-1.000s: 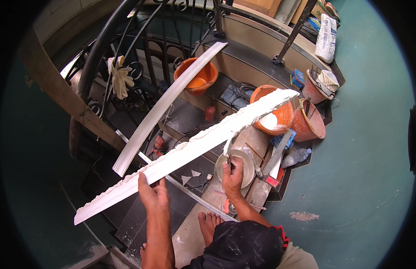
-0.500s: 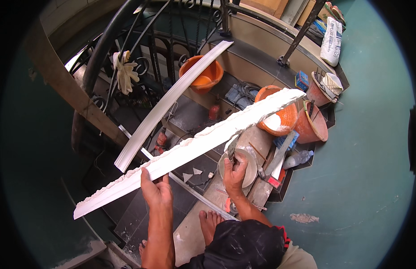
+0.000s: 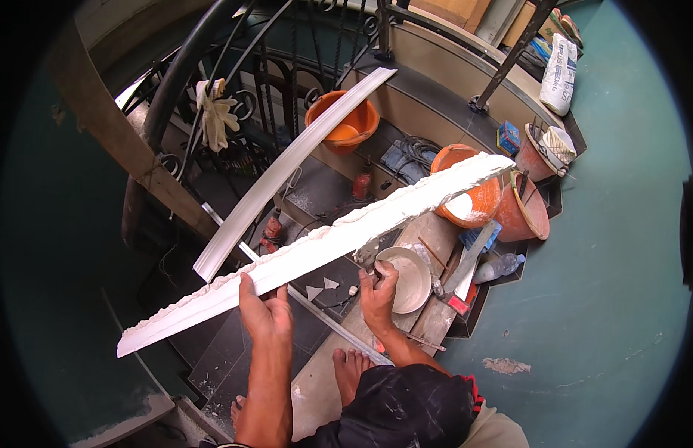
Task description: The person applies white plaster to a long, curved decorative molding using a trowel. They scoop plaster from a bowl and spread it along the molding's surface, working on a spiral staircase.
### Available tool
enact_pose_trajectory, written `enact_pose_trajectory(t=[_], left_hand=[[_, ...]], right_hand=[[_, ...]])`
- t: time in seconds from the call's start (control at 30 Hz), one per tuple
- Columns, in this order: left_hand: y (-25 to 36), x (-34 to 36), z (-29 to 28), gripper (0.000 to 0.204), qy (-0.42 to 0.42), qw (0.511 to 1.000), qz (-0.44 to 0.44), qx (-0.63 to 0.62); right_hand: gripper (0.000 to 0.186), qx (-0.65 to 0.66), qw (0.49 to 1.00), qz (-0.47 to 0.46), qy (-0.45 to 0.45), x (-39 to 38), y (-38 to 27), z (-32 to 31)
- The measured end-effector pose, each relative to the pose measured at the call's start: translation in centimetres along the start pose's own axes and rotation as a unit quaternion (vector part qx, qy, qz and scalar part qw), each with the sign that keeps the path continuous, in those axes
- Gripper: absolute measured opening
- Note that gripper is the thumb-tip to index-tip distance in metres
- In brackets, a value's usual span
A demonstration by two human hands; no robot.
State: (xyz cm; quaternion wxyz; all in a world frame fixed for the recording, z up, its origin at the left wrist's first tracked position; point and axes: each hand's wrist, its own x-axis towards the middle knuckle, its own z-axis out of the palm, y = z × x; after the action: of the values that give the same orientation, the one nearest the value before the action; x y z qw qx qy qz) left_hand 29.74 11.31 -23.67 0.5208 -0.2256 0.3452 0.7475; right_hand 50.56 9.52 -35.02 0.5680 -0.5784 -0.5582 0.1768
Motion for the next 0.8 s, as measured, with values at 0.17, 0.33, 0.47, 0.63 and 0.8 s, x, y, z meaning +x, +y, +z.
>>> enact_pose_trajectory(t=[0.17,0.33,0.47,0.63,0.8], left_hand=[[0.2,0.1,-0.1,0.041,0.005,1.000,0.006,0.002],[-0.2,-0.1,0.0,0.042,0.002,1.000,-0.019,-0.001],[0.0,0.5,-0.6,0.042,0.001,1.000,-0.004,-0.006],[-0.1,0.7,-0.7,0.043,0.011,1.000,-0.001,0.001],[-0.7,0.5,-0.5,0.045,-0.009,1.000,-0.004,0.002]], right_hand=[[0.042,-0.031,0.996,-0.046,0.063,2.4,-1.1,-0.8],[0.037,-0.115,0.988,0.006,0.106,4.1,-0.7,-2.7],[0.038,-0.072,0.991,0.041,0.104,2.1,1.9,-2.4],[0.041,0.029,0.992,0.089,0.088,3.5,-2.1,-1.6],[0.046,0.034,0.998,0.046,0.007,0.2,-0.2,1.2]])
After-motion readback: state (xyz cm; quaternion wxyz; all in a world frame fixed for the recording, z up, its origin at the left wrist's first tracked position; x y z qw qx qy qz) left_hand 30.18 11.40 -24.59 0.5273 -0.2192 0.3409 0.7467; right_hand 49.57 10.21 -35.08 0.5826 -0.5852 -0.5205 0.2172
